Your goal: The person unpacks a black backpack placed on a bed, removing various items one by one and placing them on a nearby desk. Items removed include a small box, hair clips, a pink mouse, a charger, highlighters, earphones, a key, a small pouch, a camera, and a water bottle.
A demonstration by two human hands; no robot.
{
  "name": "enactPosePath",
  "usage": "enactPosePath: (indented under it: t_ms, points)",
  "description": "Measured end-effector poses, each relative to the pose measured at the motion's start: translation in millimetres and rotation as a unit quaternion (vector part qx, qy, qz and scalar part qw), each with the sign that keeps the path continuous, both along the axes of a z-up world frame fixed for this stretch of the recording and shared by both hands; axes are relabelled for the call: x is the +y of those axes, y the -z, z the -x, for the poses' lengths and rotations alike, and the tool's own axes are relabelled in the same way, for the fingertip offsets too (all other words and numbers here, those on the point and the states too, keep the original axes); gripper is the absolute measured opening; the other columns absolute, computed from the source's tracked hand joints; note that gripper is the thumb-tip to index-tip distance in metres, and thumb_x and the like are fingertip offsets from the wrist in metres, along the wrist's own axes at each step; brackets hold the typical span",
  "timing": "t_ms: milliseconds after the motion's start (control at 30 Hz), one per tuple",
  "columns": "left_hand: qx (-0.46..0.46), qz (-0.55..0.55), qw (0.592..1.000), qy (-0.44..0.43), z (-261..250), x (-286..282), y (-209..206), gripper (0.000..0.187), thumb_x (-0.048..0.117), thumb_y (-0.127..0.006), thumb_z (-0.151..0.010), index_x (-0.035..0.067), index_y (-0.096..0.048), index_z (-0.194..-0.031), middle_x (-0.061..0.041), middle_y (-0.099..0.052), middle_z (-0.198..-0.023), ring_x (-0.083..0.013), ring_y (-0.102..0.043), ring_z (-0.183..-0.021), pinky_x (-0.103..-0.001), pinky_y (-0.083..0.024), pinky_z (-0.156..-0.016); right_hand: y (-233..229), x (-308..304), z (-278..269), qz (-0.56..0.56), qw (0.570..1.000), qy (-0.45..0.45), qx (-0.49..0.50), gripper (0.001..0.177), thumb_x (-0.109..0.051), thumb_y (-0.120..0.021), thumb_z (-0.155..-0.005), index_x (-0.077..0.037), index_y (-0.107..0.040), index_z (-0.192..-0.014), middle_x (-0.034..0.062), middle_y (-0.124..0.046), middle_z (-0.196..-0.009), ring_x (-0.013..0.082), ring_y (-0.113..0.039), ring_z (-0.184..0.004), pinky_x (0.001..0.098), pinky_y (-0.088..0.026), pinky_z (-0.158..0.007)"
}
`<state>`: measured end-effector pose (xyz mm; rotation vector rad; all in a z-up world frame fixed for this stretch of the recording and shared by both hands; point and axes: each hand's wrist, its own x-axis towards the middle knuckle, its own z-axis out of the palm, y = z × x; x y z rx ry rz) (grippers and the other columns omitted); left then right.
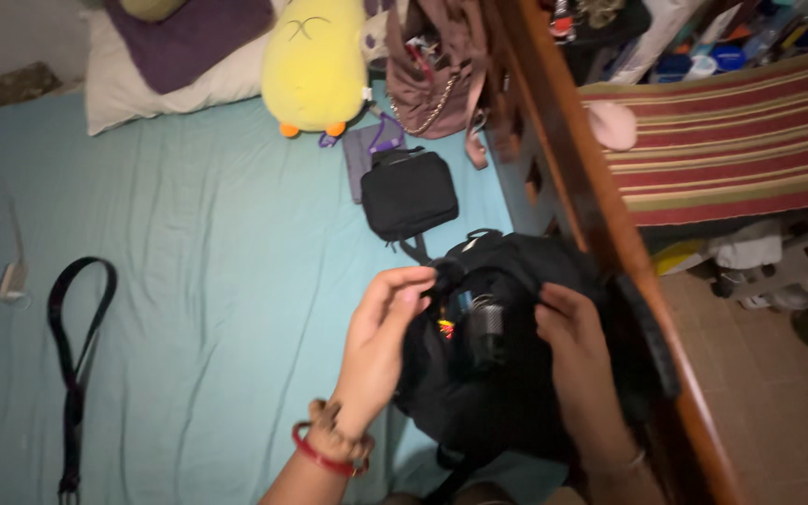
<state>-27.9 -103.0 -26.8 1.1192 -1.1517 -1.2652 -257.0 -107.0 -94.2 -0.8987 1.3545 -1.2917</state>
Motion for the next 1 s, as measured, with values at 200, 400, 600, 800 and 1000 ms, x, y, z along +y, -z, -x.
enactPosePath:
  t_ms: [200,400,600,800,1000]
  points:
    - [-0.088,-0.205,0.965,0.136,92.1,-82.6,136.2,0.033,0.020,-0.062,-0.094,0.013,-0.064,-0.126,-0.001,-0.069,-0.117,-0.0163,-0.064,-0.103,-0.032,-0.053,-0.083,-0.6,-46.5,29.7,-0.104,0.990,-0.090,-0.031,0.035,-0.018,-0.051,-0.101,-0.004,-0.066,-0.130,0.0109,-0.071,-0.125,0.0204,-0.066,-0.119,0.0346,-0.051,-0.101]
    - [-0.256,-0.113,0.923,-0.263,136.9,-103.4,246.5,0.038,0.007,-0.078,-0.080,0.005,-0.064,-0.115,-0.015,-0.066,-0.107,-0.0267,-0.067,-0.090,-0.037,-0.055,-0.080,35.6,-67.5,31.2,-0.054,0.991,-0.118,-0.041,0.037,-0.013,-0.051,-0.101,-0.003,-0.063,-0.134,0.0123,-0.070,-0.131,0.0208,-0.066,-0.123,0.0341,-0.050,-0.105]
    - [-0.274,-0.009,0.944,-0.180,121.5,-79.7,224.2,0.025,0.006,-0.080,-0.079,0.006,-0.071,-0.102,-0.012,-0.072,-0.093,-0.0259,-0.072,-0.079,-0.035,-0.057,-0.072,75.4,-71.9,22.6,-0.008,0.990,-0.130,-0.048,0.039,-0.001,-0.052,-0.097,-0.001,-0.063,-0.134,0.0144,-0.071,-0.129,0.0235,-0.067,-0.121,0.0338,-0.052,-0.104]
    - [-0.405,-0.002,0.913,-0.052,95.3,-80.7,176.6,0.017,0.015,-0.070,-0.092,0.008,-0.066,-0.107,-0.017,-0.072,-0.103,-0.0379,-0.070,-0.090,-0.046,-0.056,-0.076,62.5,-78.0,-2.9,0.105,0.954,-0.128,0.250,0.035,0.006,-0.055,-0.091,-0.005,-0.071,-0.121,0.0124,-0.076,-0.115,0.0213,-0.073,-0.110,0.0303,-0.057,-0.096]
    - [-0.440,0.065,0.884,0.144,60.4,-99.3,166.3,0.030,0.005,-0.057,-0.093,0.011,-0.062,-0.123,-0.024,-0.067,-0.106,-0.0438,-0.066,-0.099,-0.050,-0.055,-0.084,29.6,-99.2,-8.3,0.347,0.715,-0.208,0.570,0.016,-0.003,-0.064,-0.076,-0.009,-0.073,-0.087,0.0058,-0.069,-0.087,0.0275,-0.065,-0.091,0.0367,-0.055,-0.078]
